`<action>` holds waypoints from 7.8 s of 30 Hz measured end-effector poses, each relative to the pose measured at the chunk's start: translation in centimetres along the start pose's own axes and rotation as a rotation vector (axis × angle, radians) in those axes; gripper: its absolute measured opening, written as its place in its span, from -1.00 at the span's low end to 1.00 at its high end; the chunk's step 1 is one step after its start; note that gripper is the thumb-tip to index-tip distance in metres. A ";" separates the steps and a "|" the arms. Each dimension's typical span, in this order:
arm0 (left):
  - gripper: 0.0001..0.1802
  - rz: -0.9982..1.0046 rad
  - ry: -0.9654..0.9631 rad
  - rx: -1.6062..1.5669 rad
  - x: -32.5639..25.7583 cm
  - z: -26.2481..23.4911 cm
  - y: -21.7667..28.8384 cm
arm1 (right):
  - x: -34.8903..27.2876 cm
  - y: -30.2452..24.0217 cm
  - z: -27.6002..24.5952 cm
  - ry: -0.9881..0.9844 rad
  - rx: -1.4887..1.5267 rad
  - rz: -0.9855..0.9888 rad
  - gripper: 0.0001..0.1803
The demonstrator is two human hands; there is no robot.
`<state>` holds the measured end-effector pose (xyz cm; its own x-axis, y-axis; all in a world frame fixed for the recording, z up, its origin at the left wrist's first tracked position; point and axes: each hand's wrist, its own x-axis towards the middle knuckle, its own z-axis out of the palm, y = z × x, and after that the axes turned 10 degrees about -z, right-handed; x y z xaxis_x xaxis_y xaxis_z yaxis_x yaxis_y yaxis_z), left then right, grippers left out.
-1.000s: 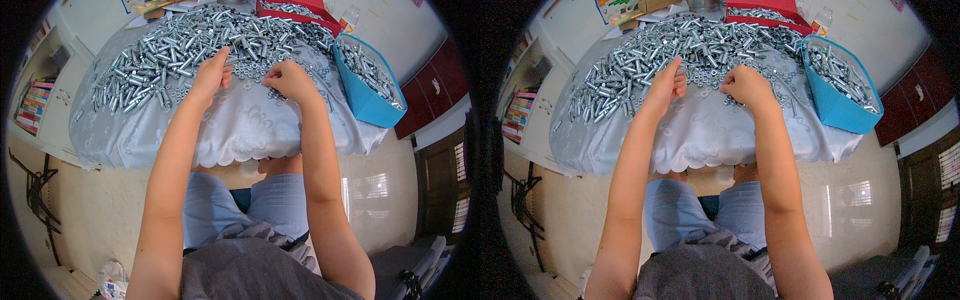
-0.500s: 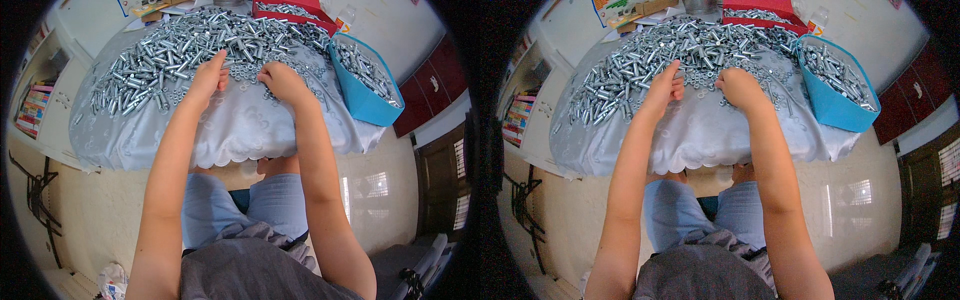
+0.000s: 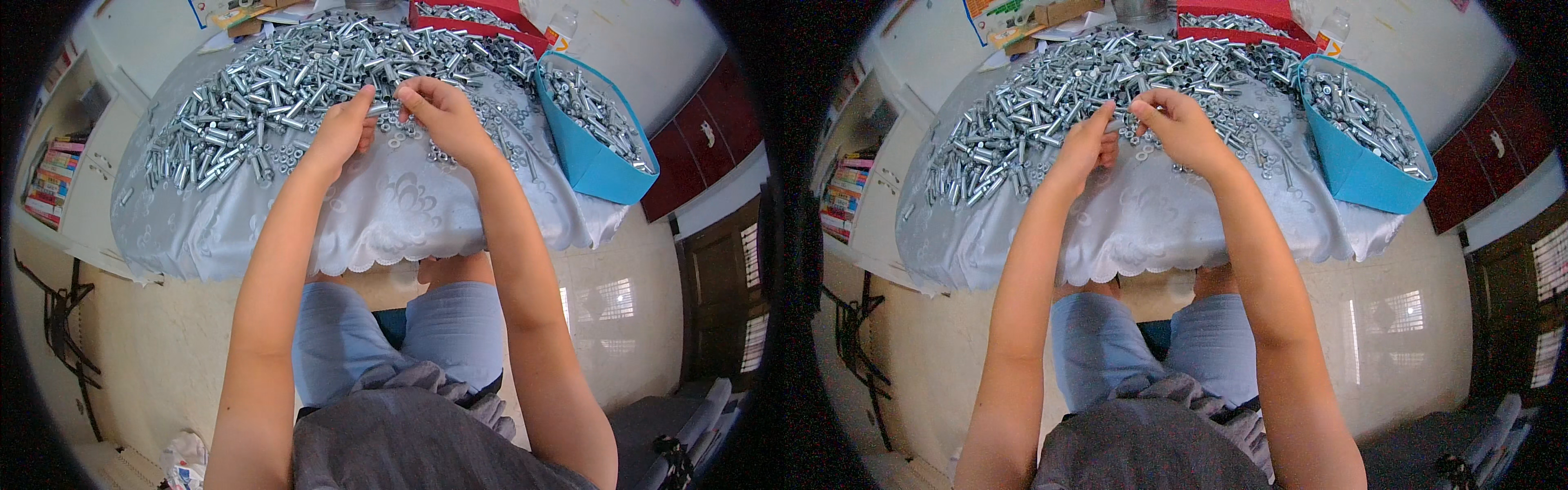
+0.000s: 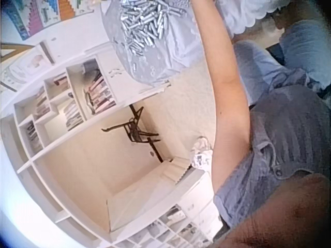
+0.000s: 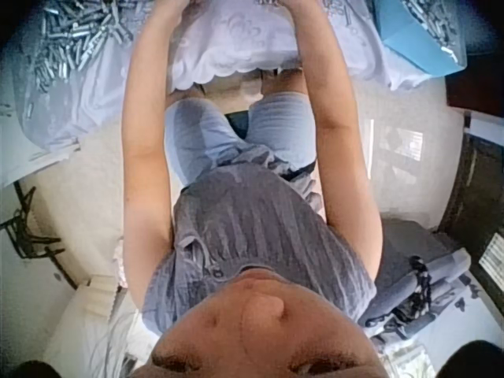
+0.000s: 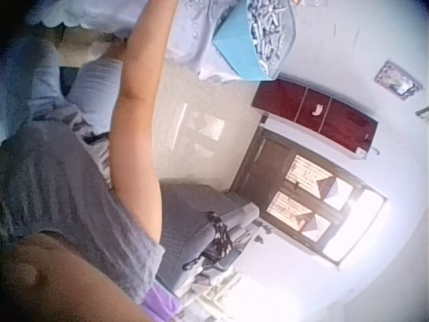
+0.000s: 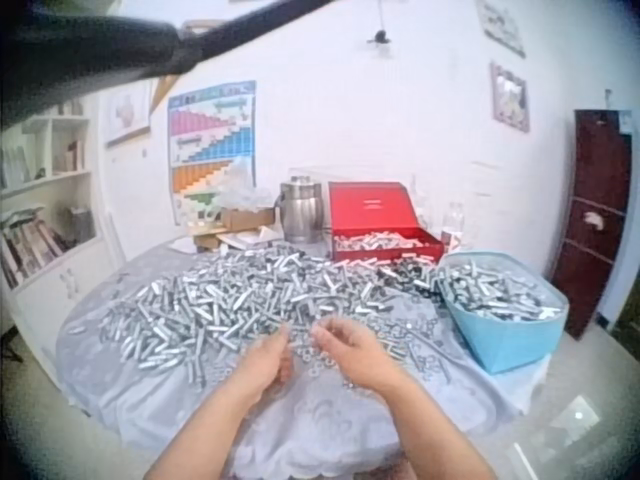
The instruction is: The person sits at a table covered with a white cloth and repeatedly picks up metal bolts and washers. They thread the washers onto the bolts by hand and place the assembled units into a blue container on the right side of the table.
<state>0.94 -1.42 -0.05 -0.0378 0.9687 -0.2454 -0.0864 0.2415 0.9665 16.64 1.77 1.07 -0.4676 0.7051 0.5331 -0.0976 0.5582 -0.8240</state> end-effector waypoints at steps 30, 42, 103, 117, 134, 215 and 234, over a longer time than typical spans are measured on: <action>-0.53 -0.079 -0.038 -0.090 0.0 0.0 0.3 | 0.2 1.2 0.3 0.048 0.119 -0.030 -0.78; -0.58 -0.082 -0.026 -0.114 0.3 -0.4 0.1 | 0.1 0.4 0.4 0.022 0.138 -0.005 -0.79; -0.55 0.067 -0.079 -0.079 -0.2 0.1 0.3 | 0.1 0.1 -0.2 -0.004 0.259 0.156 -0.78; -0.62 0.004 0.038 -0.152 0.4 -0.4 0.0 | -0.2 1.1 0.9 0.016 0.085 -0.098 -0.79; -0.62 0.049 0.138 -0.051 0.7 -0.8 -0.4 | -0.5 1.1 0.4 -0.029 -0.331 -0.135 -0.68; -0.58 0.418 0.128 0.193 1.8 -0.5 -1.7 | -0.7 1.1 1.1 -0.062 -0.265 -0.153 -0.56; -0.52 0.492 0.264 0.269 2.3 -0.9 -1.9 | -0.8 0.9 1.0 -0.101 -0.252 0.012 -0.65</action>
<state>0.09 0.33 -2.56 -0.2575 0.9316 0.2565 0.2560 -0.1902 0.9478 16.09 1.26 -0.30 -0.5537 0.6725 0.4911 0.1247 0.6500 -0.7496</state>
